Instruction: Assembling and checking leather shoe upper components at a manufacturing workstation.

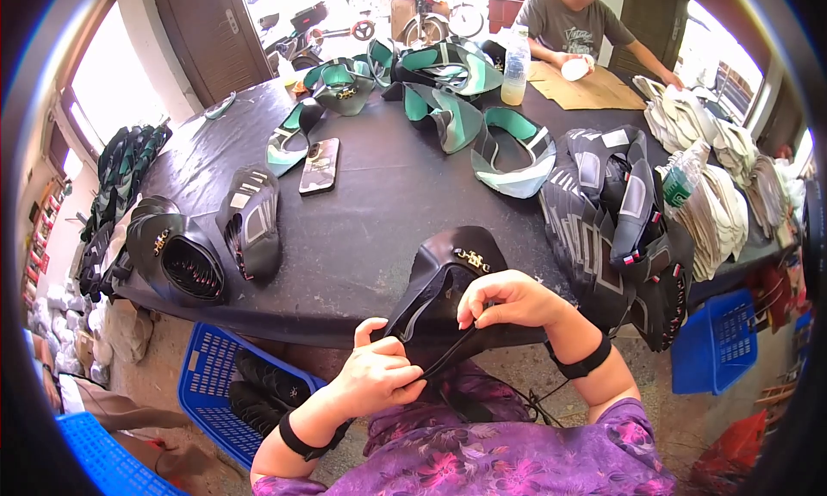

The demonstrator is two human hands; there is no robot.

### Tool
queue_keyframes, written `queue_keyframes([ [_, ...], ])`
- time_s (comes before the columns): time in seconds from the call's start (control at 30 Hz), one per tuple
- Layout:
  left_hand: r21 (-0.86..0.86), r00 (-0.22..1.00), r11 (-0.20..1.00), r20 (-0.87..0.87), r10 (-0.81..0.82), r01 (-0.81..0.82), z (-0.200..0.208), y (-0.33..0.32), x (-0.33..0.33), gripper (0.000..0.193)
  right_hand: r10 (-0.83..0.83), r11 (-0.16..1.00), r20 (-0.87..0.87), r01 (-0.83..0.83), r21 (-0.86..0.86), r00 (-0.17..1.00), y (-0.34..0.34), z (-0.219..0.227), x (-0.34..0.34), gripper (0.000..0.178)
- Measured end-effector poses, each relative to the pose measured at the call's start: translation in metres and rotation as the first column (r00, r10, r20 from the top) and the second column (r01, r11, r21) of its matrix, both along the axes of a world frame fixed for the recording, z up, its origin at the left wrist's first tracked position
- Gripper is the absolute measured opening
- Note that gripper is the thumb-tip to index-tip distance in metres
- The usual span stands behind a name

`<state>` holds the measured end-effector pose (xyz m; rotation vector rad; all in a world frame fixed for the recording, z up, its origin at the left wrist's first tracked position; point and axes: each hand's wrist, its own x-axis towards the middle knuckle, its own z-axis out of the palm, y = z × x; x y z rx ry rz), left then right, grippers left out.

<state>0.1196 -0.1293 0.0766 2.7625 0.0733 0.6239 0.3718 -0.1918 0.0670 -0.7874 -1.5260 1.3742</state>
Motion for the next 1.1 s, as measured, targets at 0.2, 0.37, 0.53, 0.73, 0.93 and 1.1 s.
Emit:
queue_keyframes([
  [0.2,-0.003,1.000,1.000,0.029,0.001,-0.001,-0.003,-0.001,0.005,0.012,-0.148,0.978,-0.031,0.151,0.142,0.989,-0.017,0.001,-0.005,0.011],
  [0.37,-0.033,0.991,0.999,0.132,0.035,-0.031,-0.004,0.001,0.005,0.014,-0.422,0.906,0.232,0.415,0.083,0.876,-0.056,-0.013,0.021,0.019],
  [0.53,0.061,0.975,0.992,0.200,0.098,-0.112,0.003,-0.004,0.006,0.014,-0.757,0.635,0.607,0.493,0.595,0.244,-0.070,-0.030,0.033,0.017],
  [0.73,0.207,0.922,0.942,0.339,0.184,-0.264,-0.001,-0.006,0.012,0.011,-0.888,0.385,0.431,0.252,0.888,-0.163,-0.058,-0.057,0.027,0.016],
  [0.93,0.193,0.950,0.943,0.212,0.229,-0.270,-0.013,-0.002,0.019,0.012,-0.848,0.488,0.503,0.121,0.864,-0.167,-0.067,-0.069,0.028,0.030],
  [1.1,0.189,0.951,0.952,0.243,0.190,-0.239,-0.018,-0.003,0.028,0.013,-0.790,0.592,0.590,0.041,0.805,-0.168,-0.076,-0.068,0.022,0.044],
])
